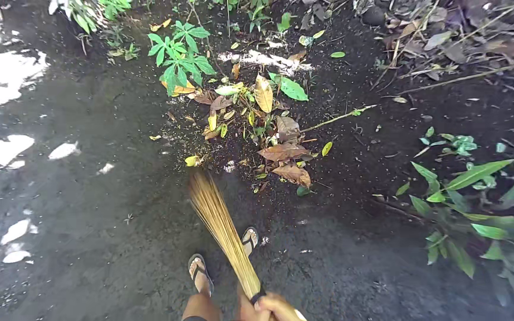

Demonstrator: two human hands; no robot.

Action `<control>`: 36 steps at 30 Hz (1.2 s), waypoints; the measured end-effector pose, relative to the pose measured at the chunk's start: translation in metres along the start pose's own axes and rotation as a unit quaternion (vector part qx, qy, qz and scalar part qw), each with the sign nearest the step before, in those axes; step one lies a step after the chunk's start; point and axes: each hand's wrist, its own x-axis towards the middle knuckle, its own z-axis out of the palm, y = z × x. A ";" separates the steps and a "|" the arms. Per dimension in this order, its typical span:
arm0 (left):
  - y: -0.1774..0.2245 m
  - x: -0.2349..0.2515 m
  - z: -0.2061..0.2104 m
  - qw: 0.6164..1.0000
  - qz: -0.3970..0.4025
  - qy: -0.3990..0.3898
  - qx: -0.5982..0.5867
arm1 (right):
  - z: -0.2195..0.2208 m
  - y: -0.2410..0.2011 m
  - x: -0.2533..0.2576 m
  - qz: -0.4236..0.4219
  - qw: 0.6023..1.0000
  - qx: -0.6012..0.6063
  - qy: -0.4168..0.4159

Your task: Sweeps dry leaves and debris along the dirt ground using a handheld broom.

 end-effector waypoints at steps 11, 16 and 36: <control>0.119 0.170 -0.012 0.962 0.212 -0.141 0.096 | 0.005 -0.121 0.106 -0.268 0.955 0.095 0.079; 0.043 0.071 -0.053 0.974 0.222 -0.047 0.014 | 0.048 -0.045 0.046 -0.203 0.978 0.041 0.033; 0.136 0.175 -0.062 0.964 0.245 -0.073 0.074 | 0.058 -0.144 0.121 -0.269 0.957 0.098 0.050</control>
